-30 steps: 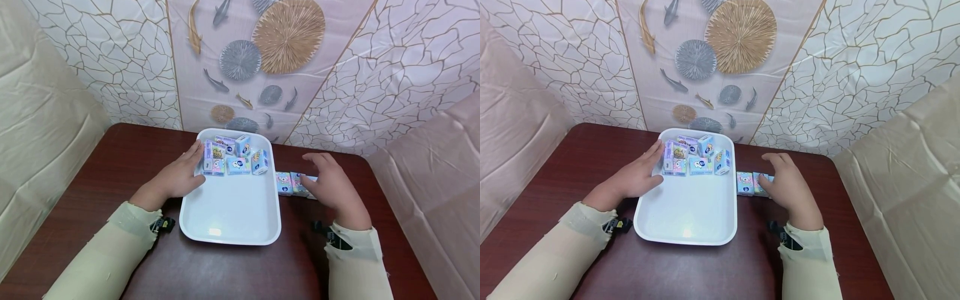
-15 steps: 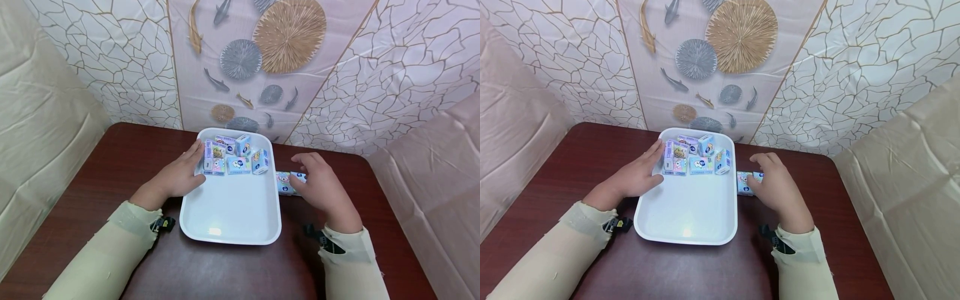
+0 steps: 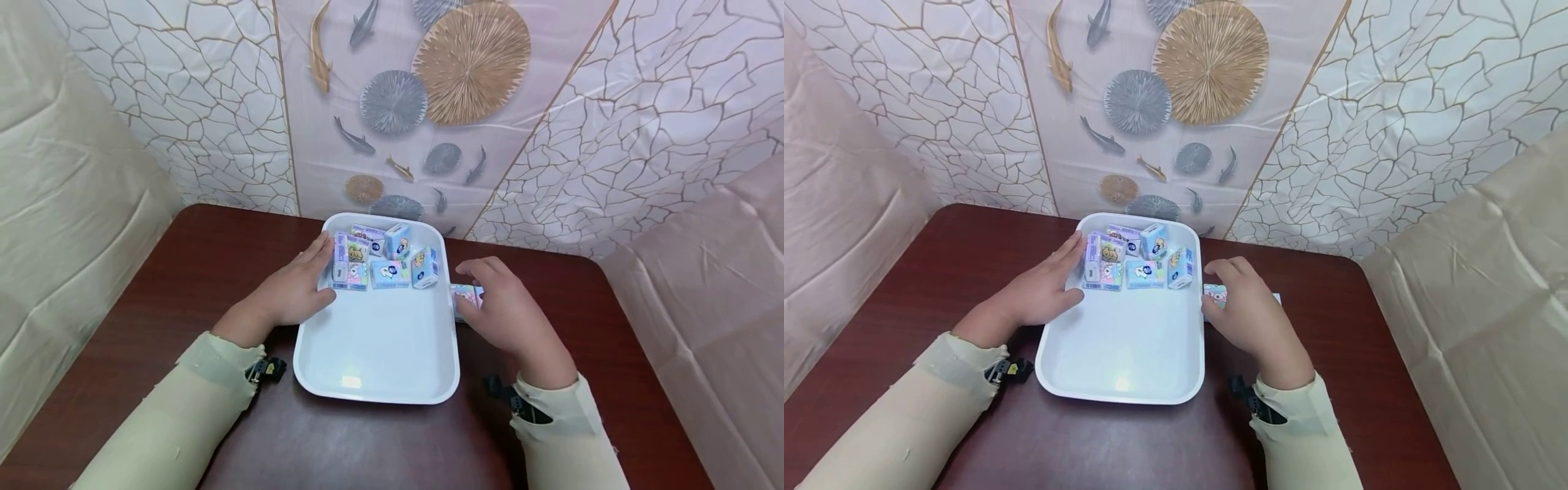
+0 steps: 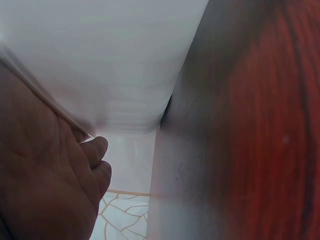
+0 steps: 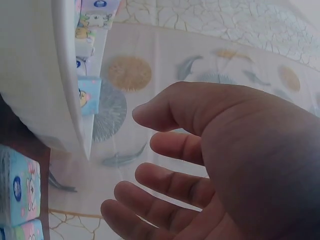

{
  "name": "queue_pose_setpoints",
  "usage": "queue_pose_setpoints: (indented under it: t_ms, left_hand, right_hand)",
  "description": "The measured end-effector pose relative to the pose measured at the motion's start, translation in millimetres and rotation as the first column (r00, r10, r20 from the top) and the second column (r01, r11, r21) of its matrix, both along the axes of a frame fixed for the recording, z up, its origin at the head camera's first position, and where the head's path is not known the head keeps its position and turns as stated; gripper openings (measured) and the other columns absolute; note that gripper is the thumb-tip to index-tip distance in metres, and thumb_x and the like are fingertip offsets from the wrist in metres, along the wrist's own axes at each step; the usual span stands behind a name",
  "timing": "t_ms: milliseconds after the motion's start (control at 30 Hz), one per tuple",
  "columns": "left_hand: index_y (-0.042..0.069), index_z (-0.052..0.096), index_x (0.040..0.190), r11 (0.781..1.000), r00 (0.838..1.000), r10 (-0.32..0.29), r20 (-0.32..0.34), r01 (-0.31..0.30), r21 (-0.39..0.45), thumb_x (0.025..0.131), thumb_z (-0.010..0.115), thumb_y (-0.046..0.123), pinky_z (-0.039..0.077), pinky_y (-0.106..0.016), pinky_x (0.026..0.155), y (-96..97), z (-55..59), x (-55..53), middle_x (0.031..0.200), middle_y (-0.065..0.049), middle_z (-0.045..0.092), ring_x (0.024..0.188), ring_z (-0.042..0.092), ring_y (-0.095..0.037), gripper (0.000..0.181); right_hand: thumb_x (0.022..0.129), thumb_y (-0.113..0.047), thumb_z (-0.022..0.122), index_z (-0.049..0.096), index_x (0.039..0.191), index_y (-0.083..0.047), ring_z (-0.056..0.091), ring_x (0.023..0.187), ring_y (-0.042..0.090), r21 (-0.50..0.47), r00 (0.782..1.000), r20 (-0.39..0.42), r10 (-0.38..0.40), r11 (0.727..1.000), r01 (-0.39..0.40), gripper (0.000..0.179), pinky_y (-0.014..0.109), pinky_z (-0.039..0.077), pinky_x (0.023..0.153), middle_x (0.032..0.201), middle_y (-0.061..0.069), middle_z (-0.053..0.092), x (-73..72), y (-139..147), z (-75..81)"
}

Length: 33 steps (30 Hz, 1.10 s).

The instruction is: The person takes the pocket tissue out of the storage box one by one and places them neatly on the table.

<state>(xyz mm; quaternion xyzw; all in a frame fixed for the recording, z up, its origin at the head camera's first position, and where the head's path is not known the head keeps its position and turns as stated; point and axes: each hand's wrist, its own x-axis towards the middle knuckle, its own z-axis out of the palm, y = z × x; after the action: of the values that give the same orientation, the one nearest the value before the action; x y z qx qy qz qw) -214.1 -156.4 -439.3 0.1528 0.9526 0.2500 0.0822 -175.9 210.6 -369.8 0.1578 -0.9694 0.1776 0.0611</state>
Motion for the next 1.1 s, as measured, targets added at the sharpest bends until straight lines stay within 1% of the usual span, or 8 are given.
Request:
queue_pose_setpoints:
  t_ms: [233,500,600,833,900,1100]
  left_hand:
    - [0.024,-0.002,0.170,1.000,1.000,-0.003,-0.012,0.003,0.011,0.099,0.055,0.044,0.021,-0.061,0.128,-0.8,0.0,-0.6,0.177,0.010,-0.016,0.166,0.004,-0.029,0.093]
    - [0.026,-0.005,0.169,1.000,1.000,0.000,0.002,0.000,0.009,0.099,0.056,0.045,0.021,-0.062,0.127,-0.6,-0.8,-0.8,0.176,0.011,-0.017,0.166,0.004,-0.029,0.094]
    - [0.027,-0.005,0.169,1.000,1.000,0.001,0.003,-0.001,0.010,0.099,0.056,0.045,0.021,-0.061,0.128,0.1,-0.7,-0.6,0.176,0.011,-0.017,0.166,0.004,-0.028,0.094]
    - [0.021,-0.004,0.169,1.000,1.000,-0.030,-0.009,0.030,0.001,0.100,0.054,0.041,0.018,-0.059,0.130,-0.1,-1.5,-1.9,0.176,0.008,-0.017,0.166,0.003,-0.028,0.092]
    - [0.021,-0.003,0.169,1.000,1.000,-0.025,-0.005,0.025,0.004,0.100,0.054,0.041,0.018,-0.058,0.130,-0.4,-1.7,-1.8,0.176,0.009,-0.017,0.166,0.003,-0.028,0.092]
    - [0.022,-0.005,0.169,0.999,1.000,-0.031,-0.003,0.031,0.006,0.100,0.054,0.042,0.018,-0.059,0.130,-1.4,-0.6,-1.1,0.177,0.007,-0.017,0.166,0.003,-0.028,0.093]
  right_hand:
    - [0.093,-0.026,0.075,0.063,0.139,-0.011,0.066,0.113,0.028,0.020,0.999,0.008,0.037,0.999,-0.037,0.050,0.049,0.061,0.096,0.137,0.008,0.058,-1.1,-14,1.5]
    - [0.092,-0.031,0.076,0.061,0.141,-0.020,0.062,0.112,0.019,0.058,0.996,0.031,0.087,0.994,-0.088,0.052,0.041,0.062,0.095,0.136,0.001,0.058,-4.3,-34,2.0]
    - [0.092,-0.031,0.076,0.060,0.142,-0.021,0.063,0.111,0.019,0.069,0.995,0.044,0.092,0.993,-0.095,0.054,0.041,0.062,0.094,0.135,0.001,0.058,-6.5,-40,2.7]
    - [0.093,-0.033,0.076,0.060,0.144,-0.021,0.061,0.112,0.020,0.098,0.992,0.083,0.092,0.990,-0.100,0.055,0.042,0.061,0.096,0.142,0.004,0.057,-12.1,-52,6.0]
    - [0.093,-0.033,0.076,0.060,0.143,-0.021,0.061,0.113,0.021,0.101,0.991,0.090,0.096,0.989,-0.105,0.054,0.042,0.061,0.096,0.143,0.004,0.056,-13.0,-55,7.3]
    - [0.093,-0.032,0.076,0.060,0.143,-0.020,0.061,0.113,0.021,0.103,0.989,0.069,0.127,0.986,-0.134,0.054,0.043,0.060,0.098,0.143,0.005,0.057,-18.5,-69,11.3]
